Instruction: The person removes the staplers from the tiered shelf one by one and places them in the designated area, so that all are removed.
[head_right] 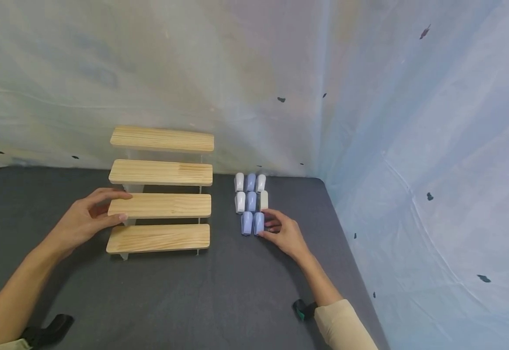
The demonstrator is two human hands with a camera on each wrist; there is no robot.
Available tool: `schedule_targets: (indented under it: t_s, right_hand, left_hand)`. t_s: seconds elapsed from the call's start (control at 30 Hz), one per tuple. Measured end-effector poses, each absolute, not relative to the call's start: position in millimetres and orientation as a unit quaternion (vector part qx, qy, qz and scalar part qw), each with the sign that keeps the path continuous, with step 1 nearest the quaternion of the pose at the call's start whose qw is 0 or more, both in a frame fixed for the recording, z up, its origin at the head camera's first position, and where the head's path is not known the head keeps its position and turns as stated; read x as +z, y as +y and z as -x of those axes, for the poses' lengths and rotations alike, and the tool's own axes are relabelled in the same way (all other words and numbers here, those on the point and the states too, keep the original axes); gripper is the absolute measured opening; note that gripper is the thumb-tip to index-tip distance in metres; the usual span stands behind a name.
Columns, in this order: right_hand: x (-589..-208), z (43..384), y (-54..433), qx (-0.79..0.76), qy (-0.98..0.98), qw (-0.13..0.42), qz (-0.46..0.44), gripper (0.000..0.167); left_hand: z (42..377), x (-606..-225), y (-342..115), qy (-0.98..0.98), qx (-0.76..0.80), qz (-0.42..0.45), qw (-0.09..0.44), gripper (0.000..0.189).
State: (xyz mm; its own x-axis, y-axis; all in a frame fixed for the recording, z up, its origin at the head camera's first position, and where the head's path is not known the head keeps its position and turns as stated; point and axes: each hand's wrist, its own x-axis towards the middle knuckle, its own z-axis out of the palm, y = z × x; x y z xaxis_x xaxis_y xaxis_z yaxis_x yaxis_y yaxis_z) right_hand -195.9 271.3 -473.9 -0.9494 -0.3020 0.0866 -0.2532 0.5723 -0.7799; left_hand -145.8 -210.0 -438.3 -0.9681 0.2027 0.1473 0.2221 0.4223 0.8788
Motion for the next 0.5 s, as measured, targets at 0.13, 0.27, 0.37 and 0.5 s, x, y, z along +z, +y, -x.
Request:
schedule_targets:
  t_s: [0.13,0.27,0.37,0.5]
  right_hand:
    - [-472,195,274,-0.426,0.891,0.024,0.155,0.056]
    - [-467,196,278,-0.412,0.898,0.009,0.155,0.051]
    - [-464,198,279,-0.4,0.903,-0.009,0.156,0.05]
    - [-462,198,281,-0.374,0.914,-0.025,0.157,0.05]
  left_hand:
    - [143,-439,-210,-0.845,-0.519,0.132,0.018,0.048]
    - [143,-439,-209,-0.845,-0.514,0.144,0.033,0.054]
    - [142,-437,-210,-0.854,-0.495,0.151,0.049,0.057]
    - [139,-436,-212,-0.867,-0.469,0.157,0.064,0.058]
